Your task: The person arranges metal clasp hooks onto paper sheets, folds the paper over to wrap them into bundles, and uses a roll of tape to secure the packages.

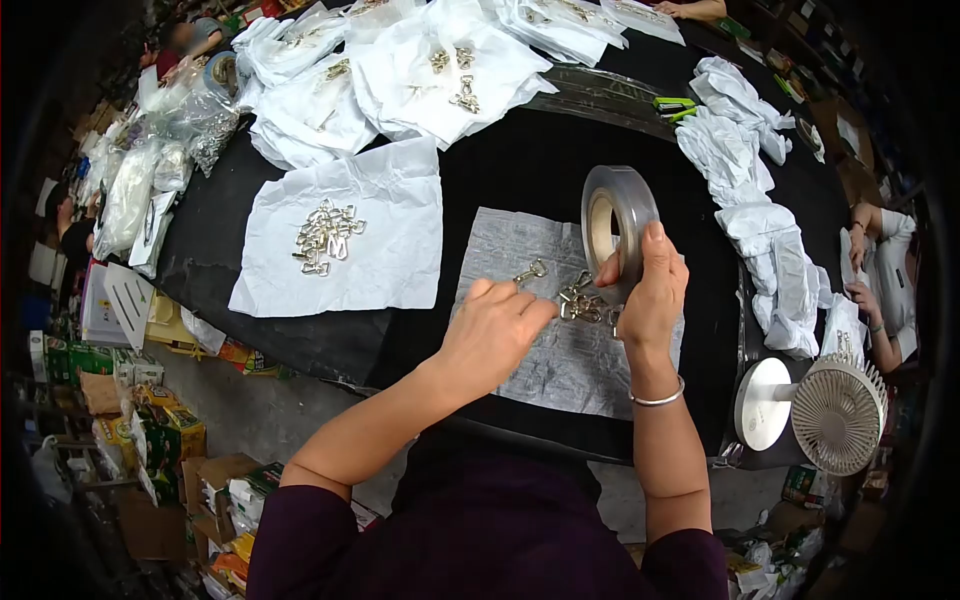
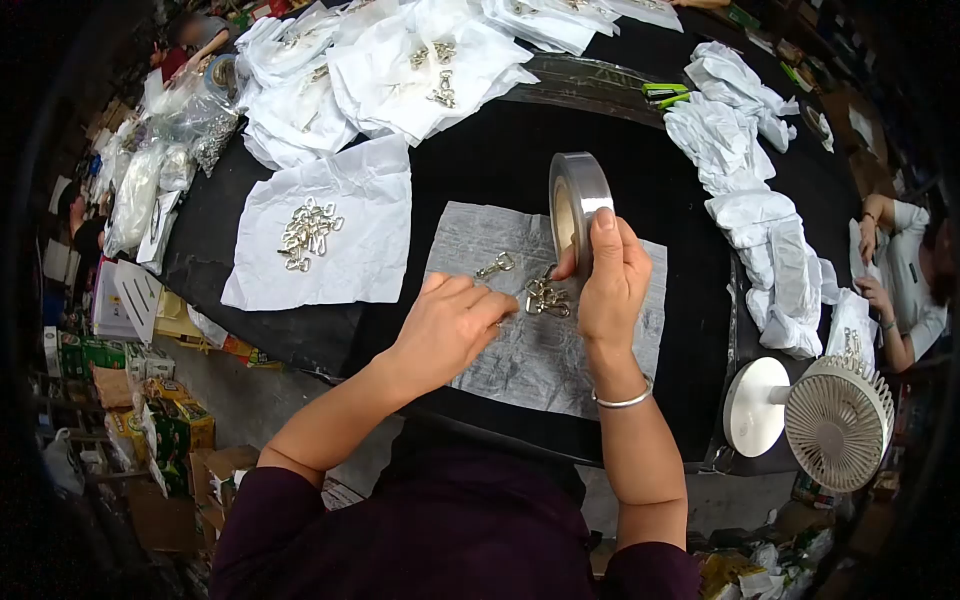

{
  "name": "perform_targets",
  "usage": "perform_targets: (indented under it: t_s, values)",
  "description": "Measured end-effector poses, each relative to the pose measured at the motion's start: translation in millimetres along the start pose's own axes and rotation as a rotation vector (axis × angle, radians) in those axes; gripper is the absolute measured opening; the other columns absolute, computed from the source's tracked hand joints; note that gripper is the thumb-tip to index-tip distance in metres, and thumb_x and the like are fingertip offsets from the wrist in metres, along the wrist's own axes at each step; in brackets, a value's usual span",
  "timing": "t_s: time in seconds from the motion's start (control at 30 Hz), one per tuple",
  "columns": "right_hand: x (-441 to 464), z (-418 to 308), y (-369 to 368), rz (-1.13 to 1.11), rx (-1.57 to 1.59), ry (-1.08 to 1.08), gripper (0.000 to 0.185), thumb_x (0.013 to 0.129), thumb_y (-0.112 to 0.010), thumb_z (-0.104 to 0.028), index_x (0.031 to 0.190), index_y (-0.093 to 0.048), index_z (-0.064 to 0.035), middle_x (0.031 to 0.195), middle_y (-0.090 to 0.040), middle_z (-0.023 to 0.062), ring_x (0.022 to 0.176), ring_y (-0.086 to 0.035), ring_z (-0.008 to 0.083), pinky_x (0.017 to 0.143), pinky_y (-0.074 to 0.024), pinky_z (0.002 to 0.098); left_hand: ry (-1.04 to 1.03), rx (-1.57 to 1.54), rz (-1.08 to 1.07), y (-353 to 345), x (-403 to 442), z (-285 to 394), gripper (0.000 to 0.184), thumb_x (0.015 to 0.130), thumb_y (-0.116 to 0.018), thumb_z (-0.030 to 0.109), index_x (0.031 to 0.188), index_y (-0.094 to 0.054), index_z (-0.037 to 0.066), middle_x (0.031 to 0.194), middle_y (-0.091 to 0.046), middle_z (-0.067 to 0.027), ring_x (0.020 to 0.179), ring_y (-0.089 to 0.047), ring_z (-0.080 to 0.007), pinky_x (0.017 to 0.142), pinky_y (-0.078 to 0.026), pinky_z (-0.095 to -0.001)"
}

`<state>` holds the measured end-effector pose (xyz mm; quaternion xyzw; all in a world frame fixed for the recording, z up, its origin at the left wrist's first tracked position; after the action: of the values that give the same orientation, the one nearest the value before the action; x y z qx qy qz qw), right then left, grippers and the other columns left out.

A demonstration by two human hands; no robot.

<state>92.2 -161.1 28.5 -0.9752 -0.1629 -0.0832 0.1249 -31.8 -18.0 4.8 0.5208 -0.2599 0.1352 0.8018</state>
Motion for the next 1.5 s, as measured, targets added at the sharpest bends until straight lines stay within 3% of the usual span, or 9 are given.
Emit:
perform_targets:
  t_s: [0.13,0.27,0.6,0.83,0.97,1.13,1.27,1.37,1.5]
  values:
    - [3.7,0.0,1.0,0.033,-0.001,-0.025,0.04,0.108,-0.05,-0.036,0.088,-0.062,-0.0029,0.06,-0.056,0.0038,0.05,-0.052,0.0105,0.052,-0.0445,0.0221,0.175,-0.121,-0.053,2.6,-1.5,3.1,0.019,0.076,-0.078,0.0,0.093,-0.074,0.007,0.085,-0.068,-0.0022,0.071,-0.055,-0.0178,0.064,-0.046,-0.0289]
    - [4.1,-1.0,0.4,0.047,0.064,-0.059,0.04,0.107,-0.051,-0.037,0.088,-0.062,-0.0033,0.06,-0.056,0.0034,0.05,-0.052,0.0104,0.052,-0.044,0.0219,0.64,-0.647,0.002,7.5,1.7,-7.6,0.014,0.077,-0.077,0.002,0.09,-0.071,0.003,0.079,-0.063,-0.0028,0.069,-0.058,-0.0217,0.064,-0.048,-0.0324]
    - [-36.2,-23.0,-23.3,-0.257,-0.024,0.12,0.037,0.107,-0.046,-0.033,0.094,-0.06,-0.0013,0.06,-0.059,0.0048,0.051,-0.05,0.0118,0.052,-0.0408,0.0238,0.381,-0.056,0.119,-2.6,-24.4,-15.2,0.008,0.079,-0.077,0.004,0.084,-0.07,0.005,0.078,-0.059,-0.0041,0.065,-0.057,-0.0235,0.06,-0.048,-0.0342]
    - [-44.3,-11.6,-28.9,-0.359,-0.089,-0.074,0.033,0.104,-0.052,-0.029,0.098,-0.063,0.0015,0.061,-0.061,0.0036,0.052,-0.051,0.0112,0.052,-0.0416,0.0223,0.398,-0.034,0.134,-3.1,-25.2,-11.0,0.011,0.079,-0.078,0.007,0.084,-0.068,0.006,0.08,-0.06,-0.0043,0.067,-0.057,-0.024,0.061,-0.048,-0.0351]
    - [-41.9,-23.1,-28.5,-0.273,0.042,0.127,0.03,0.103,-0.054,-0.026,0.098,-0.063,0.002,0.061,-0.061,0.0035,0.052,-0.051,0.0109,0.052,-0.0417,0.0219,0.384,-0.025,0.113,-4.5,-26.1,-13.4,0.013,0.079,-0.078,0.008,0.086,-0.067,0.006,0.082,-0.06,-0.0045,0.068,-0.058,-0.0244,0.062,-0.048,-0.0356]
    - [-46.8,-12.0,-33.1,-0.506,-0.291,0.135,0.032,0.104,-0.051,-0.027,0.097,-0.064,0.0016,0.06,-0.06,0.0041,0.051,-0.052,0.011,0.052,-0.0418,0.021,0.432,-0.102,0.149,-2.7,-28.0,-11.3,0.015,0.08,-0.078,0.009,0.091,-0.068,0.006,0.083,-0.06,-0.0046,0.07,-0.058,-0.0248,0.064,-0.049,-0.0363]
    - [-22.9,-27.5,-10.3,-0.249,-0.094,0.037,0.035,0.105,-0.051,-0.029,0.087,-0.063,-0.0016,0.059,-0.059,0.0036,0.048,-0.05,0.0106,0.049,-0.0404,0.0212,0.519,-0.17,-0.057,15.7,-13.1,-5.8,0.016,0.081,-0.076,0.009,0.096,-0.07,0.006,0.086,-0.061,-0.0043,0.074,-0.058,-0.0239,0.069,-0.049,-0.0352]
    - [8.2,-26.6,20.0,-0.086,-0.097,0.037,0.039,0.106,-0.051,-0.032,0.082,-0.061,-0.0032,0.057,-0.057,0.0032,0.046,-0.048,0.0104,0.047,-0.0396,0.0217,0.331,0.009,0.05,15.7,22.6,-5.7,0.014,0.086,-0.073,0.007,0.1,-0.073,0.005,0.091,-0.063,-0.0032,0.078,-0.057,-0.0198,0.073,-0.048,-0.0304]
    - [27.6,-7.5,40.6,0.1,-0.126,0.038,0.044,0.108,-0.049,-0.034,0.081,-0.062,-0.0023,0.054,-0.053,0.0036,0.044,-0.046,0.0109,0.046,-0.0404,0.0231,0.009,-0.225,-0.062,-19.4,53.9,-28.7,0.012,0.087,-0.072,0.01,0.099,-0.075,0.008,0.093,-0.062,-0.001,0.084,-0.055,-0.0195,0.076,-0.046,-0.0293]
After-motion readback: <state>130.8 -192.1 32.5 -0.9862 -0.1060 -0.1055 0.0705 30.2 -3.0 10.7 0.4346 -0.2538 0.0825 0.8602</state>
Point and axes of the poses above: each hand's wrist, its own x-axis towards the middle knuckle, its own y-axis out of the back of the hand, z = x × y, the point moved 2 cm from there along x, towards the middle knuckle
